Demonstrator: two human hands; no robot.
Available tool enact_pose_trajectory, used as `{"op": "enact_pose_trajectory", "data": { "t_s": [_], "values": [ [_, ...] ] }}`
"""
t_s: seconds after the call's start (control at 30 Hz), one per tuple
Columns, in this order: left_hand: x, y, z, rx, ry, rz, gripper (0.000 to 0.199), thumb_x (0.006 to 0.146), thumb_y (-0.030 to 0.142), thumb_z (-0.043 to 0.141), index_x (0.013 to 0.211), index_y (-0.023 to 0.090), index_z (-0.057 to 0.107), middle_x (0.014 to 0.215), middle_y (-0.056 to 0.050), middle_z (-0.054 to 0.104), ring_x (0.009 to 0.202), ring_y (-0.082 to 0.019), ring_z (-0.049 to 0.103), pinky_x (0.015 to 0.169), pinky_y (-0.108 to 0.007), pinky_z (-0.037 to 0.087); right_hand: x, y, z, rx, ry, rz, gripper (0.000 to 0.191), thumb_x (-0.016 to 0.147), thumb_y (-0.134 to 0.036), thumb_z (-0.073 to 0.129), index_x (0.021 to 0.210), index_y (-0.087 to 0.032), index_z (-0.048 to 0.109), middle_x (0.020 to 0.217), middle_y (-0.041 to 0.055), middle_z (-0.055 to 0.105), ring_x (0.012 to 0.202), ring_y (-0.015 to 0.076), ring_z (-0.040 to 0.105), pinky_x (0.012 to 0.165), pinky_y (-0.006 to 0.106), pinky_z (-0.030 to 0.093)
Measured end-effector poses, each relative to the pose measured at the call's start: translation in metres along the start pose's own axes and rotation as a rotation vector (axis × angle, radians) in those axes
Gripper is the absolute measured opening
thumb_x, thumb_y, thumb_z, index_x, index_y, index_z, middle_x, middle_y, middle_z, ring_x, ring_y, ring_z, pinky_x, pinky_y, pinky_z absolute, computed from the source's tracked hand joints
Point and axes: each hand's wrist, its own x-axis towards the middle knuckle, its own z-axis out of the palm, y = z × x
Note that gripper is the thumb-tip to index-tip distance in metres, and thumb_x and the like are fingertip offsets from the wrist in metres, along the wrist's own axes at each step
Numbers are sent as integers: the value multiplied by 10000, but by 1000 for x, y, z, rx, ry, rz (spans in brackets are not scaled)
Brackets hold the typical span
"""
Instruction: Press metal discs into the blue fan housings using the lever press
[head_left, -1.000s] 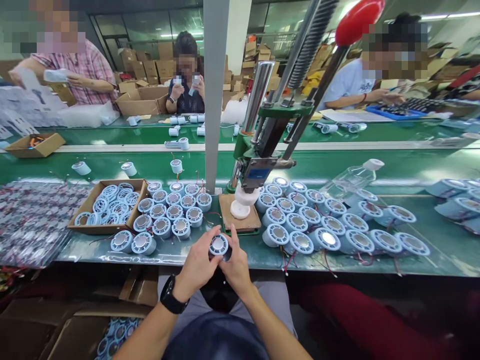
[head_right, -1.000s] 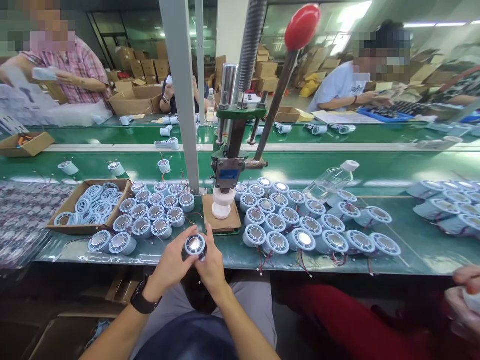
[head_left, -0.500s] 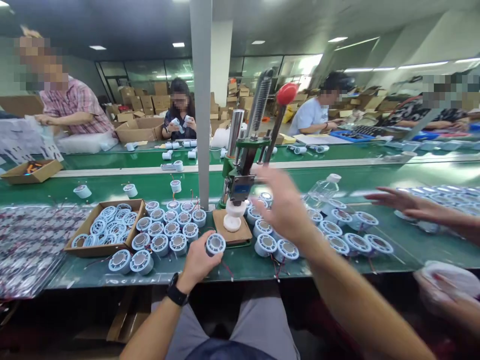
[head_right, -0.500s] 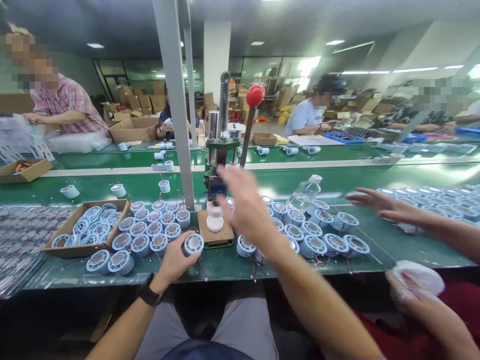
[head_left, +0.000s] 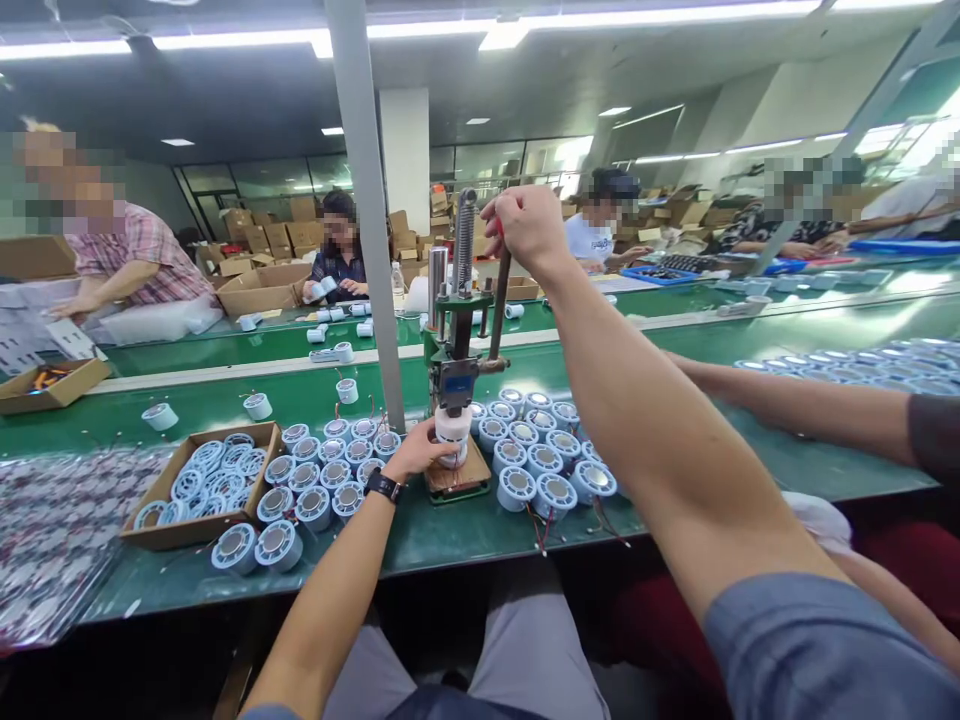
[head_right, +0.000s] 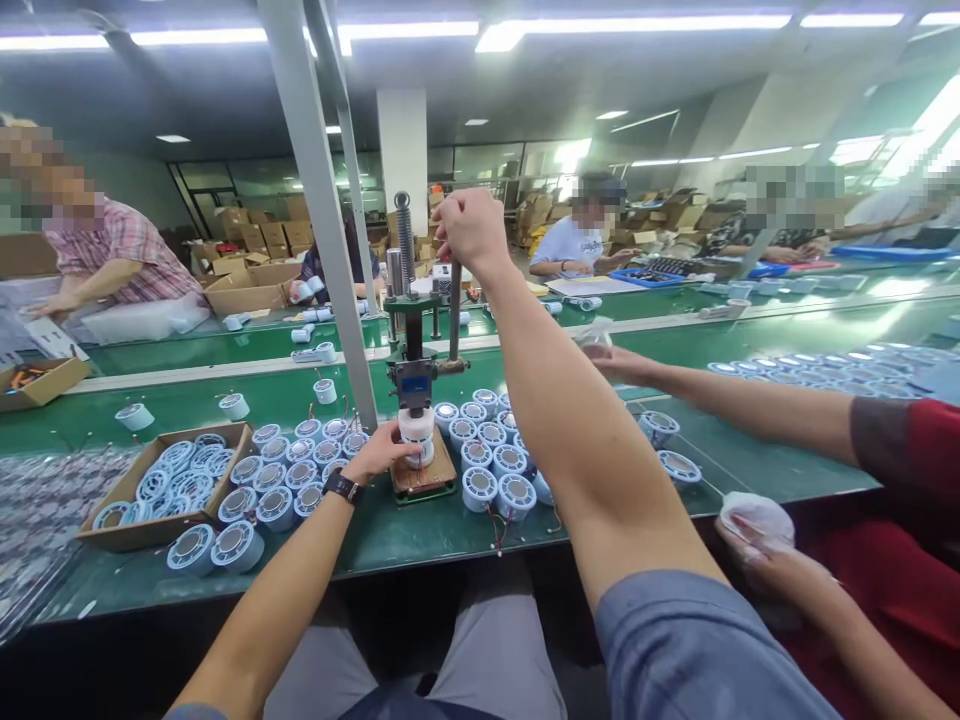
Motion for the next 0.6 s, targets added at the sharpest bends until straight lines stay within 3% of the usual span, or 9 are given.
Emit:
{"op": "enact_pose_trajectory", "data": {
  "t_s": [0.07, 0.13, 0.23, 0.33, 0.4, 0.43, 0.5, 0.6],
  "values": [
    [-3, -1, -2, -31, -51, -3, 610, 655, 267, 842, 1201, 99, 627, 1227, -153, 670, 1151, -306, 622, 1048, -456, 463, -7, -13, -12, 0, 20, 1, 268, 921, -147, 435, 716, -148, 609, 610, -14, 566, 474, 83, 547, 494, 205, 434],
    [-12, 1, -12, -44, -52, 2, 767, 655, 280, 842, 1342, 130, 536, 1333, -173, 603, 1237, -310, 572, 1094, -469, 425, -42, -26, -32, -3, 39, -82, 266, 928, -133, 426, 758, -156, 630, 663, -5, 596, 566, 91, 586, 577, 220, 486],
    [-28, 10, -54, 24, 138, 49, 790, 749, 300, 751, 1454, 176, 415, 1428, -179, 519, 1327, -288, 500, 1129, -465, 394, -158, -20, -54, -55, 109, -327, 237, 927, -140, 453, 872, -198, 677, 839, 20, 663, 827, 145, 648, 755, 303, 541],
    [-32, 23, -123, 327, 448, 86, 614, 845, 273, 594, 1430, 166, 442, 1379, -158, 566, 1284, -258, 543, 1070, -422, 467, -292, 20, -55, -163, 243, -488, 256, 885, -95, 489, 982, -249, 669, 1005, 40, 640, 1012, 225, 647, 861, 433, 547],
    [-21, 30, -167, 551, 578, 36, 541, 880, 216, 492, 1411, 124, 451, 1336, -160, 595, 1246, -242, 571, 1062, -403, 476, -341, 44, -51, -246, 275, -527, 268, 838, -50, 517, 926, -250, 671, 935, 39, 600, 974, 232, 643, 834, 445, 548],
    [-11, 32, -183, 631, 605, -3, 518, 888, 188, 462, 1399, 102, 458, 1314, -166, 605, 1227, -239, 582, 1067, -404, 471, -346, 50, -52, -261, 264, -528, 269, 819, -34, 537, 918, -246, 670, 924, 38, 594, 961, 230, 641, 838, 447, 544],
    [16, 33, -203, 731, 583, -86, 457, 903, 164, 470, 1352, 82, 498, 1261, -172, 625, 1181, -245, 602, 1069, -428, 463, -318, 46, -57, -251, 219, -528, 281, 800, -26, 578, 955, -243, 667, 968, 36, 616, 975, 221, 633, 868, 435, 530],
    [58, 27, -202, 895, 436, -196, 349, 928, 246, 588, 1253, 119, 572, 1216, -132, 628, 1127, -250, 610, 1016, -472, 494, -214, 19, -62, -177, 232, -613, 207, 854, -114, 566, 984, -249, 655, 1011, 30, 643, 968, 193, 622, 856, 379, 508]
  ]
}}
